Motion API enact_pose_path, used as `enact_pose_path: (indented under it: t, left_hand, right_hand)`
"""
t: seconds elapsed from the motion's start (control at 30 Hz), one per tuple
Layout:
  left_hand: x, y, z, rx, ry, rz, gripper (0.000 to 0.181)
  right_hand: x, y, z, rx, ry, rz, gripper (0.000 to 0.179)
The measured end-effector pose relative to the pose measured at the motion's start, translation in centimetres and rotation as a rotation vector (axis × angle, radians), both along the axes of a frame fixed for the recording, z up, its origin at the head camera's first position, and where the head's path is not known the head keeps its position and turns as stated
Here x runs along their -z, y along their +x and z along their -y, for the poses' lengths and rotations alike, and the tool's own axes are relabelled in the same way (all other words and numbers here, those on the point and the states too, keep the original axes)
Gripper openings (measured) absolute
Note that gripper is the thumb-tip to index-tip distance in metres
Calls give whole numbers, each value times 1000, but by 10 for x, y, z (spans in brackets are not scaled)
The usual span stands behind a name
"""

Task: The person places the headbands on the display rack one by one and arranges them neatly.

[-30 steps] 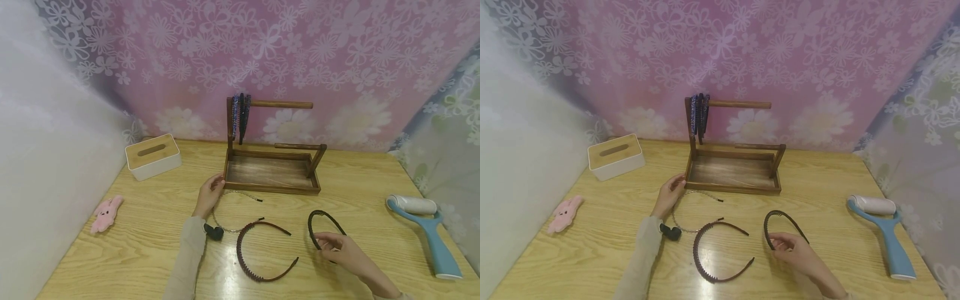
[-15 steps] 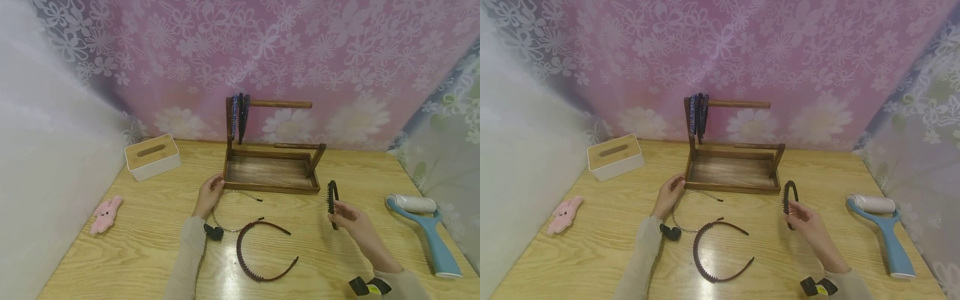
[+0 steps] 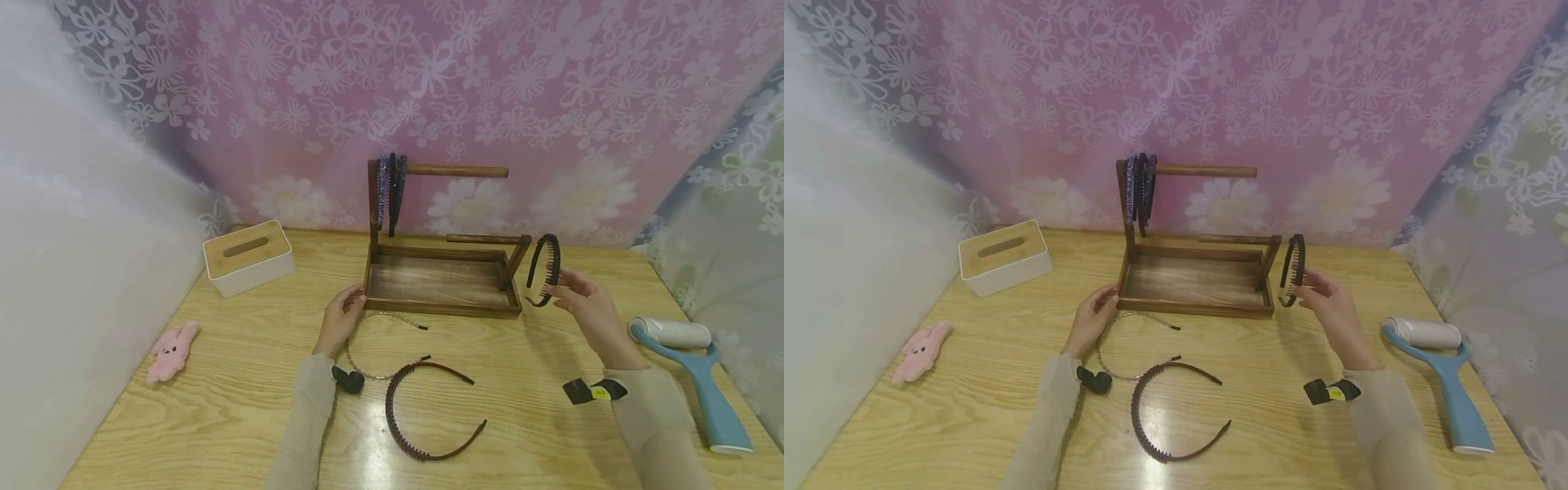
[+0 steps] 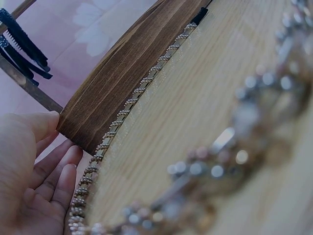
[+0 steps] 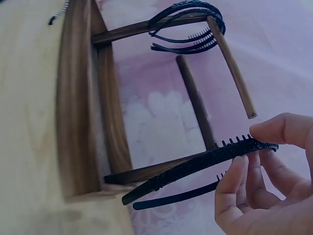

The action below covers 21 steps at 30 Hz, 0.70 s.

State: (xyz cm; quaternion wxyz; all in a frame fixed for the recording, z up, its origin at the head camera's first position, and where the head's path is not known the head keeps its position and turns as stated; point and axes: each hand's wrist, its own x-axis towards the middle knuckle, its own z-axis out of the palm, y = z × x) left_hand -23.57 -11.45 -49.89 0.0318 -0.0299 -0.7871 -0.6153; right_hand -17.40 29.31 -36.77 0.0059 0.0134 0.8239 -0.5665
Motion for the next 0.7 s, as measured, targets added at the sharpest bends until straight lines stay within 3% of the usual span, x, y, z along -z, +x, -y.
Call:
enact_pose_path:
  t: [0.33, 0.4, 0.53, 0.7]
  left_hand:
    - [-3, 2, -1, 7, 13, -19, 38]
    - [2, -1, -1, 3, 7, -18, 38]
    - [2, -1, 0, 7, 8, -16, 38]
    - [1, -1, 1, 1, 7, -8, 37]
  right_hand:
    - [-24, -30, 12, -23, -197, -41, 62]
    - [-28, -34, 15, -21, -186, -28, 64]
    - [-39, -40, 23, -21, -199, -11, 64]
    - [-53, -44, 34, -47, -329, -35, 55]
